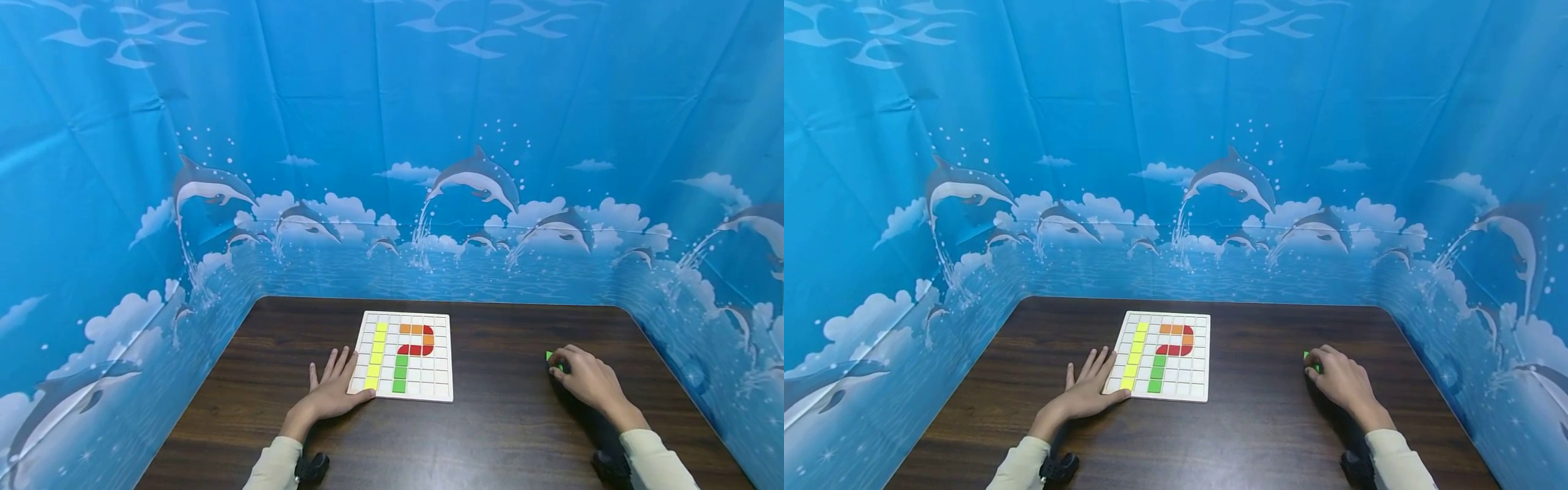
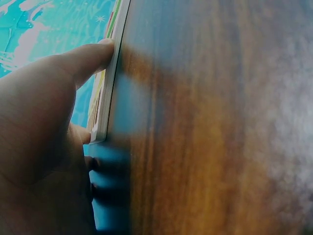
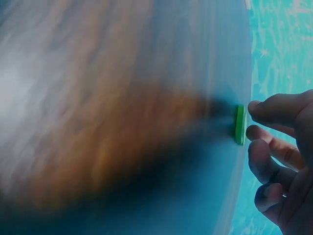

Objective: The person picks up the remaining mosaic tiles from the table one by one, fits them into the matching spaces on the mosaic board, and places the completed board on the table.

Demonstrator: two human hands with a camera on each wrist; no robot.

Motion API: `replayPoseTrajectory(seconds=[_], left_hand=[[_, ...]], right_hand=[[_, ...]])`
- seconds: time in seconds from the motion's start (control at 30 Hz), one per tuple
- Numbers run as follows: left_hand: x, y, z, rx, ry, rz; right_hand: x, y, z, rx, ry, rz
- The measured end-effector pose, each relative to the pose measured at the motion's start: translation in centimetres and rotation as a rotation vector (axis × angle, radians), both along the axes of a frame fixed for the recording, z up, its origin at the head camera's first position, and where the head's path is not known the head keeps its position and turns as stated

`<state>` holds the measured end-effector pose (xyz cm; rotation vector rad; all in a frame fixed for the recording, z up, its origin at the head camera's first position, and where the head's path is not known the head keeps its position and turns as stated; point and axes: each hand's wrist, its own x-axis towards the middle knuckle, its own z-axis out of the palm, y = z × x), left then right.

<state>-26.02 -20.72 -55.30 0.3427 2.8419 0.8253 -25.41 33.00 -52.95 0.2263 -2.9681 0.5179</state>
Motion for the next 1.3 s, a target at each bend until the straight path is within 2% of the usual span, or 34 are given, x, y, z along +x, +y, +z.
replayPoseTrajectory(seconds=[0.17, 0.27, 0.33, 0.37, 0.5, 0.57, 0.93, 1.0, 1.13, 1.3], left_hand=[[0.2, 0.1, 0.5, -0.034, -0.029, 0.020], [0.4, 0.4, 1.3, -0.058, -0.052, 0.027], [0.3, 0.3, 0.6, -0.044, -0.028, 0.015], [0.5, 0.3, 0.9, -0.035, -0.031, 0.012], [0.5, 0.2, 0.5, -0.006, -0.011, 0.004], [0.7, 0.3, 1.0, 0.000, -0.023, 0.011], [0.2, -0.2, -0.4, 0.006, 0.023, -0.007], [0.2, 0.0, -0.1, 0.003, 0.010, -0.001], [0.0, -0.2, -0.4, -0.012, 0.012, -0.001], [0.2, -0.1, 0.0, -0.034, -0.011, 0.001]], right_hand=[[0.2, 0.6, 0.0, 0.021, -0.028, -0.013], [0.4, 0.8, -0.2, 0.024, -0.019, -0.007], [0.6, 1.0, -0.3, 0.024, -0.009, -0.002], [0.7, 1.0, -0.4, 0.025, -0.002, -0.002], [0.8, 1.2, -0.5, 0.031, 0.023, -0.006], [0.8, 1.4, -0.4, 0.037, 0.028, -0.010], [0.9, 1.5, -0.4, 0.031, 0.010, -0.008], [0.9, 1.5, -0.4, 0.027, 0.009, -0.006], [1.1, 1.4, -0.4, 0.012, 0.013, 0.001], [1.1, 1.3, -0.6, 0.003, 0.026, 0.005]])
